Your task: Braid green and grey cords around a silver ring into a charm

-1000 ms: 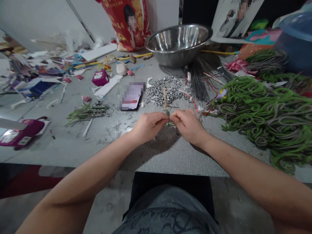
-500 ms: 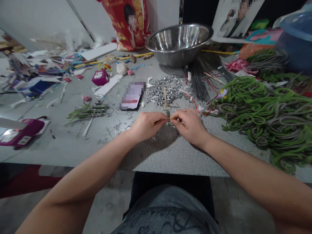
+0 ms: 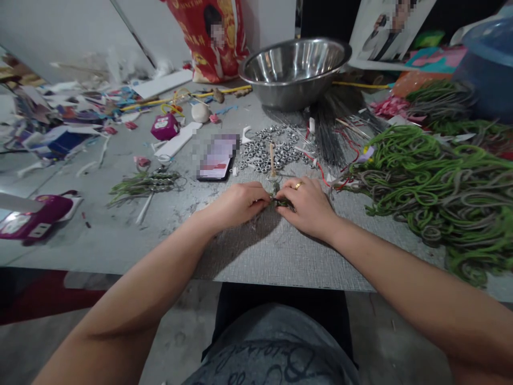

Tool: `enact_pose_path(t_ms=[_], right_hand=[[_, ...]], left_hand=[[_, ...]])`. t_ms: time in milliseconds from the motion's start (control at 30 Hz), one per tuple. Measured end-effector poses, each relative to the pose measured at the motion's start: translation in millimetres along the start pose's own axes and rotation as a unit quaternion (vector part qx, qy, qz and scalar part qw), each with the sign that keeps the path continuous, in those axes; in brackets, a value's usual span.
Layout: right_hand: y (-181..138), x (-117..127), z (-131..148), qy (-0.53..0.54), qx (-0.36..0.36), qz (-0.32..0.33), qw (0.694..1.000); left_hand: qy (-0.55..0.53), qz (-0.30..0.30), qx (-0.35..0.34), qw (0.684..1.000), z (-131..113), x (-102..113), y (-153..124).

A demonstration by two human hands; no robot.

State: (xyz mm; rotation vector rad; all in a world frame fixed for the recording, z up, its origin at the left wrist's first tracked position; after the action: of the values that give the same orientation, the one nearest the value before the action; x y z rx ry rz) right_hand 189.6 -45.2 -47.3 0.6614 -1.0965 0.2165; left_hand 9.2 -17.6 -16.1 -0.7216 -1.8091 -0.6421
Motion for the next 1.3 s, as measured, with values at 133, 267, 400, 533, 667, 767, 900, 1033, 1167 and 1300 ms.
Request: enact_pose_path(t_ms=[133,267,400,533,667,767,900,1033,1167,1300], right_hand=[[-0.3,0.6,-0.2,0.004,-0.001,-0.005,1.000],[0.4,2.6,-1.8,0.008,0.004,-0.026,1.000],[1.8,2.9,-3.2,0.017,0.008,-0.017,1.000],[1.8,1.4,-4.2,0.021,0.009,-0.011,1.000],[1.6,0.4,-4.6,0.018,0.002,-0.008,1.000],[2.1,0.2,-4.6,0.028,-0.005,-0.011,1.000],[2.8,-0.3,-5.5,0.035,-0.009,-0.009,0.999],[3.0,-1.3,-6.7,0.036,-0.005,-0.009,0.999],[3.3,-2.4,-6.0,0.035,-0.001,-0.012,0.999],[4.4,-2.9,-2.9,0.034,0.000,-0.015,0.999]], left_hand=[[0.022,0.022,0.014,0.999,-2.5,-0.4,1.1],[0.038,0.040,0.023,0.998,-4.2,-0.1,2.2],[0.040,0.055,0.024,0.997,-4.1,-1.3,2.4],[0.030,0.041,0.029,0.998,-3.6,-3.1,2.0],[0.017,0.029,0.033,0.999,-3.3,-5.1,2.9],[0.004,0.021,0.037,0.999,-2.8,-6.8,4.0],[-0.007,0.012,0.043,0.999,-1.7,-9.1,4.9],[-0.007,0.014,0.050,0.999,-1.7,-10.4,4.4],[-0.006,0.013,0.058,0.998,-2.3,-11.8,4.5],[-0.017,0.015,0.069,0.997,-1.2,-13.4,5.7]])
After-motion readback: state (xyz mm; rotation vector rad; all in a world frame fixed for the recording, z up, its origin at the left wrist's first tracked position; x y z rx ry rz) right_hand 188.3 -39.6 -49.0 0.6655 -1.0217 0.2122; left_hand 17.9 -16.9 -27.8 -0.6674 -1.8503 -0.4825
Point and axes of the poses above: each hand's wrist, its own y-axis towards the middle knuckle, its own x-axis out of the back of the hand, z = x × y, the point moved 1 cm from there along y, towards the middle knuckle, and after that the axes turned 3 degrees about x, right-handed, at the moved point
